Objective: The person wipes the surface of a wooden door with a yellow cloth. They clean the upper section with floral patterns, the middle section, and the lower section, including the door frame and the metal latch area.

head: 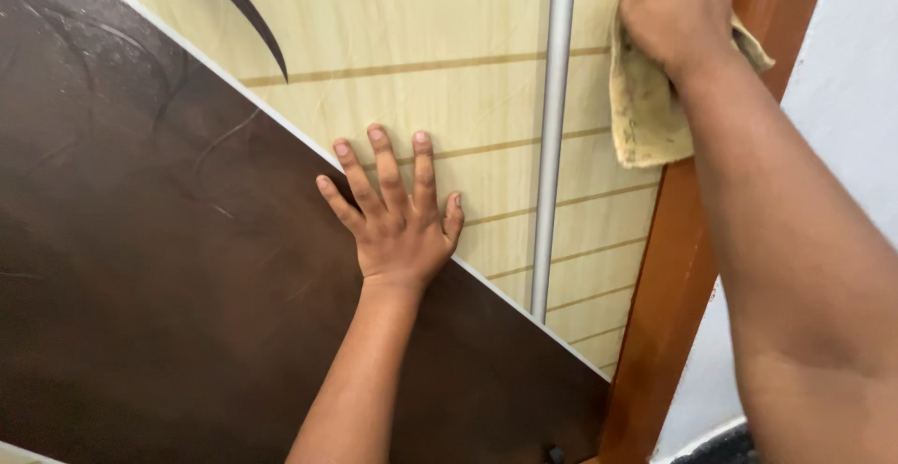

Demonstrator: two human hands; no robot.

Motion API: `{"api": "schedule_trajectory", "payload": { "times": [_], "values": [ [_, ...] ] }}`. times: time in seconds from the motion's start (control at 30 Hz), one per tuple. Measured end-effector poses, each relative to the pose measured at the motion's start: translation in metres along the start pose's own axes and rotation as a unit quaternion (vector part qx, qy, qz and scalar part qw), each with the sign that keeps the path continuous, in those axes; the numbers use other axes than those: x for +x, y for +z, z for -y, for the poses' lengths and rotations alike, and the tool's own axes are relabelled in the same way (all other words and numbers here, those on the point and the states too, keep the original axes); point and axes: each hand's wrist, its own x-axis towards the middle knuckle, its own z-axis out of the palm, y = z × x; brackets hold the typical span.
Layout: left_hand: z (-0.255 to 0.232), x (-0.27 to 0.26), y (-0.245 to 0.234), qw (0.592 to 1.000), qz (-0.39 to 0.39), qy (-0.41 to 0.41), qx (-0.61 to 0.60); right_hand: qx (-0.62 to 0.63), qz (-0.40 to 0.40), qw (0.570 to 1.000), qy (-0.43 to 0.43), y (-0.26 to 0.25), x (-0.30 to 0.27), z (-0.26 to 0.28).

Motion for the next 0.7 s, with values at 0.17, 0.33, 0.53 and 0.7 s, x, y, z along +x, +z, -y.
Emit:
{"api": "schedule_trajectory", "payload": {
  "times": [0.17, 0.33, 0.53, 0.7],
  "values": [
    [-0.001, -0.001, -0.001, 1.0, -0.011, -0.001, -0.006, -0.005, -0.208, 0.969, -0.134, 0.068, -0.062, -0.024],
    [-0.002, -0.003, -0.002, 1.0, -0.012, 0.003, -0.006, 0.022, -0.196, 0.976, -0.09, 0.108, -0.168, -0.027],
    [0.0, -0.002, -0.001, 1.0, -0.003, 0.01, 0.002, 0.057, -0.216, 0.964, -0.141, 0.134, -0.227, -0.045],
    [0.001, -0.005, 0.0, 1.0, -0.019, 0.016, 0.006, 0.062, -0.209, 0.965, -0.146, 0.152, -0.249, -0.06]
  ]
}}
